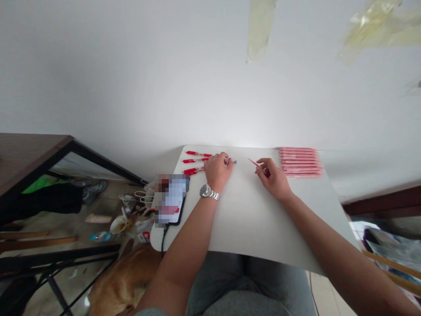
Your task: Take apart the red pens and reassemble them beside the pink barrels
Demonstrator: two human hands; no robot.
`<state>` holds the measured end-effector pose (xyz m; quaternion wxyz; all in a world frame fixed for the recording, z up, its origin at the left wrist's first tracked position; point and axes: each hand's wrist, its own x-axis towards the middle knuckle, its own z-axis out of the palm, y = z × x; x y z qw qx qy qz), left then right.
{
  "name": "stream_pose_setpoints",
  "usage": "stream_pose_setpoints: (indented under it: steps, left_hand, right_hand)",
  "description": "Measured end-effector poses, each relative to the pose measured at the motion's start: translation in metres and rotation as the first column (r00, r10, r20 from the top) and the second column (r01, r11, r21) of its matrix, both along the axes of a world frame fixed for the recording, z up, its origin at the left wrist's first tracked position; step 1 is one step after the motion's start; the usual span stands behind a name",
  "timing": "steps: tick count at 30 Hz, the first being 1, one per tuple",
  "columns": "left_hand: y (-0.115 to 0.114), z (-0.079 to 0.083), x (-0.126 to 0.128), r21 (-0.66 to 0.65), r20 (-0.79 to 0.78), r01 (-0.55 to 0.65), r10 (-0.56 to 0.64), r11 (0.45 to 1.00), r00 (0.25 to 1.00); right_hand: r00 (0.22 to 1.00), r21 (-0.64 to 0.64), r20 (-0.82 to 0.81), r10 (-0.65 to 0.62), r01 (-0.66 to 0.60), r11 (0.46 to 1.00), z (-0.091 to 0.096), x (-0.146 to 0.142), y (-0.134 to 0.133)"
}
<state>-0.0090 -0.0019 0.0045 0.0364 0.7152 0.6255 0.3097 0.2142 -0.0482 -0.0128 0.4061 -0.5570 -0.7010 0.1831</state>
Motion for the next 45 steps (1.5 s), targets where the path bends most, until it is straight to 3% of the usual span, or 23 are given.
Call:
stream_pose_setpoints:
  steps: [7, 11, 13, 17, 20, 24, 38, 45]
  left_hand:
    - [0.000, 0.001, 0.000, 0.008, 0.015, -0.002, 0.002, 1.000, 1.000]
    - [0.001, 0.003, 0.001, 0.033, 0.177, 0.097, -0.101, 0.995, 0.979]
    - [0.002, 0.004, 0.004, 0.059, 0.356, 0.201, -0.209, 0.978, 0.911]
    - [0.000, 0.003, 0.016, 0.078, 0.679, 0.400, -0.343, 0.913, 0.649]
    - [-0.004, 0.001, 0.025, 0.070, 0.771, 0.504, -0.368, 0.861, 0.520]
    - [-0.009, 0.002, 0.031, 0.060, 0.825, 0.584, -0.370, 0.809, 0.427]
    - [-0.010, 0.004, 0.033, 0.050, 0.857, 0.587, -0.337, 0.808, 0.391]
    - [-0.012, 0.003, 0.034, 0.035, 0.859, 0.657, -0.359, 0.753, 0.366]
  right_hand:
    - [1.000, -0.001, -0.005, 0.000, 0.000, 1.000, 0.000, 0.000, -0.001]
    - [1.000, 0.005, -0.020, 0.001, -0.001, 1.000, 0.002, -0.001, -0.002]
    - [1.000, 0.008, -0.031, 0.001, -0.001, 1.000, 0.002, -0.001, -0.002]
    - [0.998, 0.009, -0.058, -0.002, 0.003, 1.000, 0.003, -0.001, -0.002]
    - [0.997, 0.019, -0.076, -0.001, 0.002, 1.000, 0.004, -0.001, -0.003]
    - [0.996, 0.030, -0.083, 0.014, -0.012, 0.999, 0.005, -0.002, -0.004]
    - [0.996, 0.020, -0.066, 0.052, -0.051, 0.998, 0.006, -0.003, -0.006]
    - [0.994, 0.020, -0.079, 0.078, -0.077, 0.997, 0.008, -0.004, -0.007]
